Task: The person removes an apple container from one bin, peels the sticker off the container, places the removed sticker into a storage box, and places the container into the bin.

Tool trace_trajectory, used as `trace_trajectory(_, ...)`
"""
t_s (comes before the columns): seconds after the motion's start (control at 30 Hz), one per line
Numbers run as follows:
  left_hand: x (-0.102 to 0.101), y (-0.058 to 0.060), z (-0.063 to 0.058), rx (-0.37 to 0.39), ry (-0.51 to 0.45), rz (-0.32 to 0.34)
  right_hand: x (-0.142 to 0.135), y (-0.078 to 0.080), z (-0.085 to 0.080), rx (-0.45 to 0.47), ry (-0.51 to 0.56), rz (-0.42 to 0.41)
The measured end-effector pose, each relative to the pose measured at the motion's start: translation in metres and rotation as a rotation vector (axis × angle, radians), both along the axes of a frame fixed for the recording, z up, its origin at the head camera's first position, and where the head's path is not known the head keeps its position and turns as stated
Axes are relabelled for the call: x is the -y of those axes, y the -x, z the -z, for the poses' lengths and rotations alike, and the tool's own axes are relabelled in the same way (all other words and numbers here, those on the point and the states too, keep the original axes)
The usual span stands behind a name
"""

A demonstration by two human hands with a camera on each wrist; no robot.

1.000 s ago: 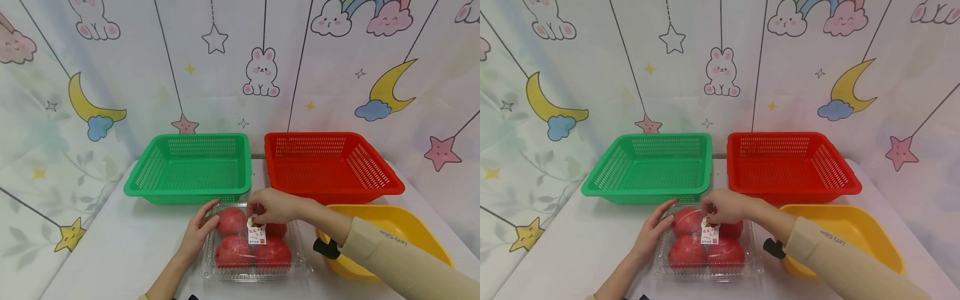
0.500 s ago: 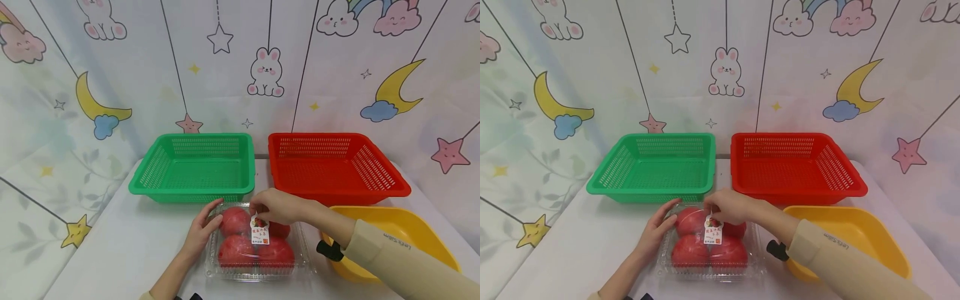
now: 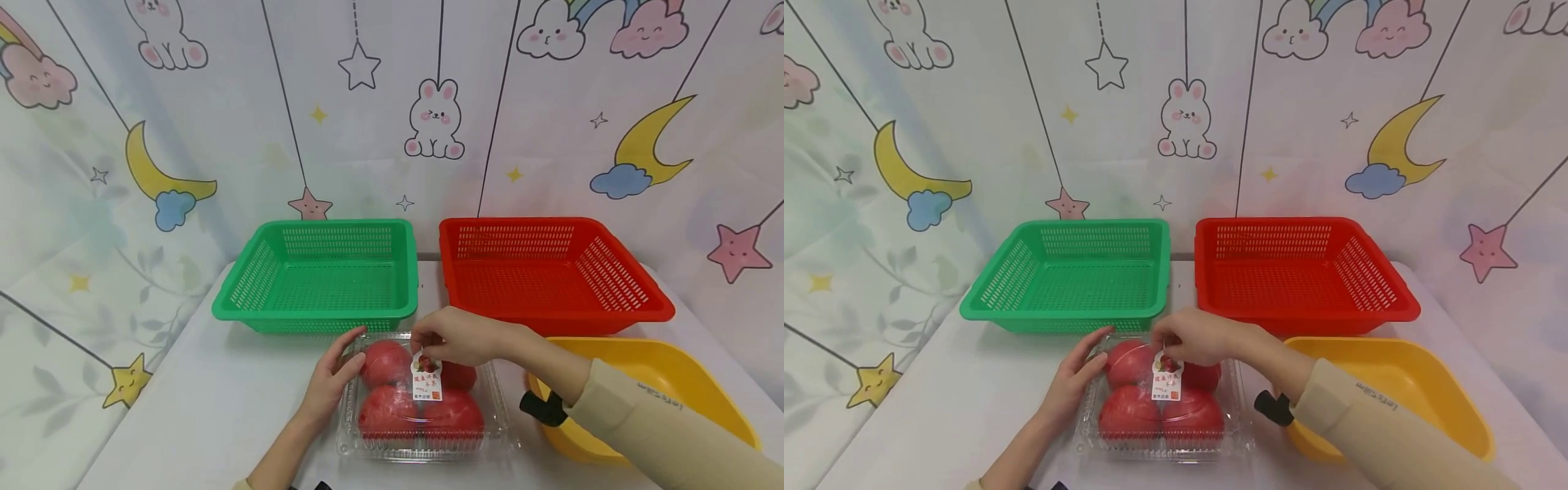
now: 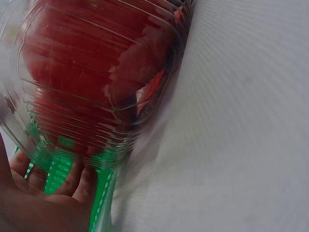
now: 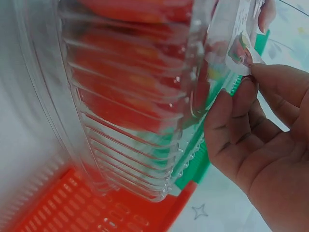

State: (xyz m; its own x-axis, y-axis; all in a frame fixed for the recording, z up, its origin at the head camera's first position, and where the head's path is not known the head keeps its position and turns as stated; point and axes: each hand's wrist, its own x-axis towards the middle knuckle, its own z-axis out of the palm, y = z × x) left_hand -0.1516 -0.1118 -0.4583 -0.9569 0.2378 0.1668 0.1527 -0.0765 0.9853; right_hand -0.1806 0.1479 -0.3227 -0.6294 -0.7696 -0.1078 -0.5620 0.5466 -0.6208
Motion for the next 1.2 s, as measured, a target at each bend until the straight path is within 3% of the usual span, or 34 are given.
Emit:
trace_trajectory(0.9,0.000,-0.003,0.001,0.018,0.002,-0.007,-0.025,0.007,-0.004,0.211,0.182,0.029)
trace_trajectory(1.2,0.000,-0.001,0.001,0.004,0.010,-0.006,-0.054,0.007,-0.016,0.251,0.190,0.119)
